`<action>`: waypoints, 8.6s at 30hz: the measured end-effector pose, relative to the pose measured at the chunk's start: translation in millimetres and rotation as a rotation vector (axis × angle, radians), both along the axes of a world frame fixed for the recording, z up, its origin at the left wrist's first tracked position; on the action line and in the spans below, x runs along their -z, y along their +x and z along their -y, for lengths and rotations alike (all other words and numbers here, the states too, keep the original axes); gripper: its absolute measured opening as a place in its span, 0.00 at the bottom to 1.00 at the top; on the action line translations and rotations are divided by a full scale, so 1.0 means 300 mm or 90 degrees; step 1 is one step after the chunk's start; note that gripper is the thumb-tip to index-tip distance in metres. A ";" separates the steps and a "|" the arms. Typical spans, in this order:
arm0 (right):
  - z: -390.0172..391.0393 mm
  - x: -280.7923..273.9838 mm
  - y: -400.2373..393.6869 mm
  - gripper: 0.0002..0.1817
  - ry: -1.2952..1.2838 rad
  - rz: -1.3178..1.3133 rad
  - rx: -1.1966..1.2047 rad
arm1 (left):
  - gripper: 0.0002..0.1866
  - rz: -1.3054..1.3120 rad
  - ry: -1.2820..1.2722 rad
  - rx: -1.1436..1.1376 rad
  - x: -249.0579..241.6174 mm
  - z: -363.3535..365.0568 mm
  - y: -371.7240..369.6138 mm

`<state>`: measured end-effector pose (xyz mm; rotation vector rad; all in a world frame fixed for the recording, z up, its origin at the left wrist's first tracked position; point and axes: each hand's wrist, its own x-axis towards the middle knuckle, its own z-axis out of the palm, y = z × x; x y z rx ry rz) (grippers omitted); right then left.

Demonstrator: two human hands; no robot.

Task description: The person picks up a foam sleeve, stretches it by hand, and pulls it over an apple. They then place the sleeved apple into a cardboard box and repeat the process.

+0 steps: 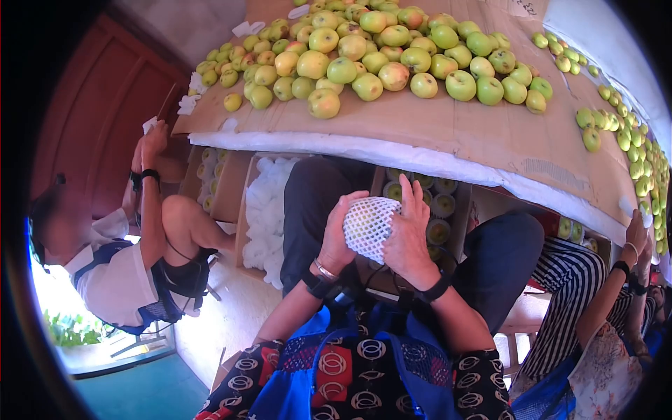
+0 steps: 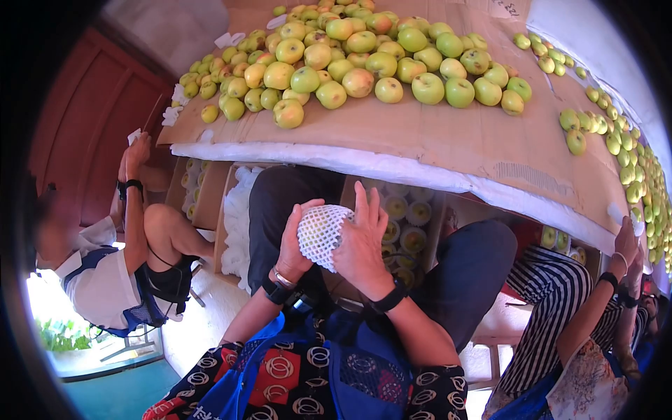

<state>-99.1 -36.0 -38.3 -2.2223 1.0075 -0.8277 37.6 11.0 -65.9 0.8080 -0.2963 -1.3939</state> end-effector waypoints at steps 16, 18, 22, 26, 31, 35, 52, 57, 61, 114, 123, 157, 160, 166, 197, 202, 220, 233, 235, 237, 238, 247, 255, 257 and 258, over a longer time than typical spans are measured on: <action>0.051 0.008 -0.028 0.29 0.157 0.222 -0.088 | 0.21 0.009 0.006 -0.040 0.039 -0.001 0.014; 0.046 0.009 -0.024 0.29 0.168 0.225 -0.092 | 0.15 0.042 0.010 -0.060 0.022 0.000 -0.001; 0.039 0.019 -0.008 0.29 0.119 0.197 -0.088 | 0.12 0.129 0.008 -0.061 0.008 -0.002 -0.033; 0.032 0.039 0.004 0.29 0.103 0.175 -0.078 | 0.12 0.133 0.020 -0.083 0.020 -0.002 -0.049; 0.034 0.007 -0.008 0.30 0.064 0.062 -0.096 | 0.14 0.101 0.072 -0.092 0.023 -0.005 -0.038; 0.038 -0.003 -0.013 0.30 0.030 -0.004 -0.142 | 0.14 0.201 0.053 -0.006 0.005 -0.020 -0.029; 0.061 0.033 -0.022 0.08 0.344 0.325 -0.079 | 0.23 -0.269 -0.008 0.050 -0.023 0.001 0.042; 0.056 -0.008 -0.024 0.10 0.217 0.308 -0.133 | 0.19 -0.239 0.118 0.002 -0.032 0.002 0.033; 0.058 -0.006 -0.025 0.16 0.119 0.204 -0.147 | 0.16 -0.124 0.130 -0.054 -0.004 0.003 0.023; 0.003 0.081 -0.002 0.11 0.773 0.575 -0.010 | 0.30 -0.220 -0.117 0.019 0.021 -0.006 0.020; -0.003 0.065 0.001 0.09 0.031 0.246 0.005 | 0.28 -0.380 -0.130 0.033 0.025 -0.015 0.011; 0.003 0.083 0.041 0.32 -0.147 0.249 -0.060 | 0.20 -0.160 0.178 0.050 0.068 -0.023 0.024; -0.002 0.077 0.022 0.33 -0.138 0.241 -0.054 | 0.18 0.507 0.012 0.134 0.117 -0.056 0.053; 0.004 0.067 -0.022 0.39 -0.041 0.201 -0.083 | 0.18 0.066 0.076 0.071 0.130 -0.032 0.015; 0.079 0.376 -0.104 0.31 0.691 0.019 -0.029 | 0.19 0.201 -0.043 -0.078 -0.105 -0.048 0.223; -0.013 0.536 -0.035 0.31 0.999 -0.146 -0.054 | 0.13 0.588 -0.009 -0.238 -0.127 -0.072 0.318; -0.189 0.975 0.070 0.58 0.619 -0.335 0.221 | 0.07 0.612 0.010 -0.363 -0.050 -0.044 0.333; -0.171 1.108 0.021 0.54 0.683 -0.392 0.061 | 0.08 0.637 0.020 -0.357 -0.060 -0.030 0.311; -0.176 1.107 0.022 0.53 0.674 -0.395 0.048 | 0.08 0.639 0.022 -0.357 -0.063 -0.033 0.308; -0.192 1.115 0.015 0.52 0.665 -0.401 0.037 | 0.08 0.598 0.039 -0.356 -0.065 -0.035 0.312; -0.209 1.122 0.016 0.51 0.641 -0.345 0.067 | 0.08 0.598 0.040 -0.358 -0.062 -0.031 0.310; -0.219 1.048 0.039 0.44 0.657 -0.162 0.214 | 0.07 0.639 0.011 -0.361 -0.048 -0.037 0.316; -0.215 1.138 0.045 0.43 0.696 -0.067 0.173 | 0.07 0.658 0.012 -0.359 -0.052 -0.030 0.302; -0.242 1.201 0.058 0.42 0.733 -0.049 0.223 | 0.07 0.654 0.011 -0.359 -0.052 -0.025 0.298; -0.244 1.194 0.057 0.42 0.733 -0.049 0.228 | 0.07 0.652 0.014 -0.360 -0.052 -0.025 0.296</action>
